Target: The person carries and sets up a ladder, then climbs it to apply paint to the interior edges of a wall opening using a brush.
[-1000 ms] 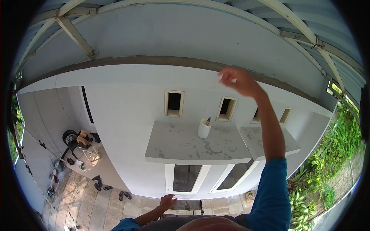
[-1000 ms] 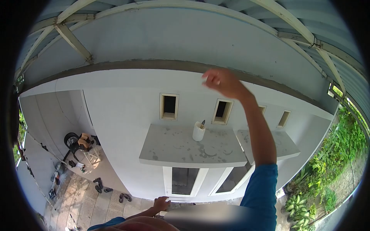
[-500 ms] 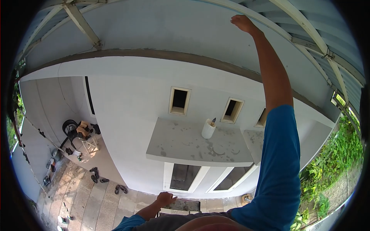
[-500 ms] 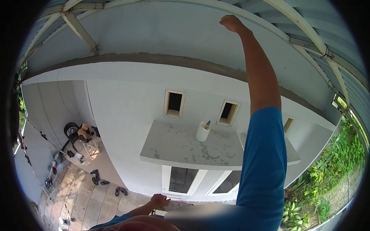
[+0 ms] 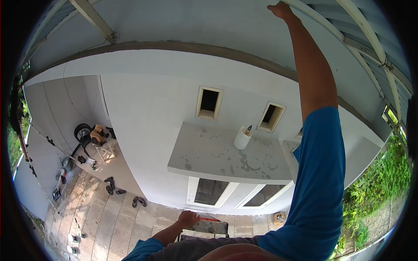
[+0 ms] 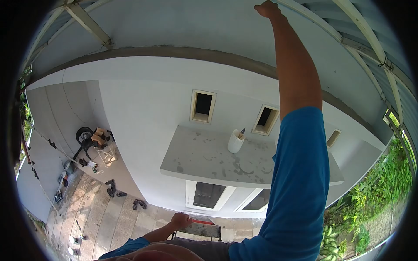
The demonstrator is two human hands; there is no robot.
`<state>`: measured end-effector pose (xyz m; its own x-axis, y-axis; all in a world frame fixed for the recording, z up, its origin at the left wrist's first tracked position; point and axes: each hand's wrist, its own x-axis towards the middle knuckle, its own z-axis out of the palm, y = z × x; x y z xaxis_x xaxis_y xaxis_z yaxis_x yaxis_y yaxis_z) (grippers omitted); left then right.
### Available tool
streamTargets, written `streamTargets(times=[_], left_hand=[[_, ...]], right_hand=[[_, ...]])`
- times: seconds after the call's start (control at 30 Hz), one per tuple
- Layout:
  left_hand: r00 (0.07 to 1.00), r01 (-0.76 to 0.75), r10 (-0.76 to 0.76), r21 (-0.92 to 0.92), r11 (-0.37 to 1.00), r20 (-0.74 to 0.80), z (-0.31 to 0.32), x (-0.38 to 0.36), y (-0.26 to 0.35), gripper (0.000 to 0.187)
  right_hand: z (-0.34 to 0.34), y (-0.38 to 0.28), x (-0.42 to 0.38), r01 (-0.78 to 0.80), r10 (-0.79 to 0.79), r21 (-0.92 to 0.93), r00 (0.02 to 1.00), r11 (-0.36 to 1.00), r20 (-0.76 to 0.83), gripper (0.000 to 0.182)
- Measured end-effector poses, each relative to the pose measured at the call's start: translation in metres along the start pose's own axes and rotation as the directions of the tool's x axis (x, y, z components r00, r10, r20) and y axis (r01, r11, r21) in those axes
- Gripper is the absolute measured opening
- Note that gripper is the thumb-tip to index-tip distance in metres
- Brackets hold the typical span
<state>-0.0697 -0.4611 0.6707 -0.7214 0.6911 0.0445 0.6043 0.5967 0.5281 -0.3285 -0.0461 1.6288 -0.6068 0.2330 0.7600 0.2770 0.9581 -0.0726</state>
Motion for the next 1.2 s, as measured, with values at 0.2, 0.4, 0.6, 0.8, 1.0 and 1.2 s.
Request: streamTargets(times=[0.2, 0.4, 0.6, 0.8, 1.0, 1.2], left_hand=[[1.0, 0.005, -0.005, 0.004, 1.0, -0.007, -0.003, 0.001, 0.001, 0.043], [1.0, -0.003, 0.003, -0.017, 1.0, -0.018, -0.007, -0.008, 0.007, 0.038], [0.948, 0.028, -0.069, -0.134, 0.991, -0.31, 0.007, -0.023, 0.001, 0.02], [0.951, -0.071, 0.016, -0.168, 0.983, -0.309, 0.047, -0.048, -0.037, 0.026], [0.95, 0.004, -0.077, -0.233, 0.972, -0.303, 0.02, -0.077, 0.003, 0.053], [0.973, 0.016, -0.055, -0.174, 0.985, -0.224, 0.026, -0.082, -0.002, 0.051]], right_hand=[[0.007, -0.046, -0.219, 0.528, -0.482, 0.31, 0.849, 0.791, -0.216, 0.045], [0.049, -0.066, -0.538, 0.292, -0.723, 0.728, 0.572, 0.62, 0.387, 0.037], [0.256, -0.012, -0.833, -0.27, -0.635, 0.611, 0.0, 0.744, 0.773, 0.069], [0.311, 0.018, -1.031, -0.396, 0.048, 0.226, 0.574, 0.89, 0.817, 0.062], [0.304, 0.01, -1.027, -0.426, 0.103, 0.24, 0.64, 0.872, 0.761, 0.033], [0.308, 0.003, -1.031, -0.398, 0.197, 0.185, 0.743, 0.898, 0.639, 0.027]])
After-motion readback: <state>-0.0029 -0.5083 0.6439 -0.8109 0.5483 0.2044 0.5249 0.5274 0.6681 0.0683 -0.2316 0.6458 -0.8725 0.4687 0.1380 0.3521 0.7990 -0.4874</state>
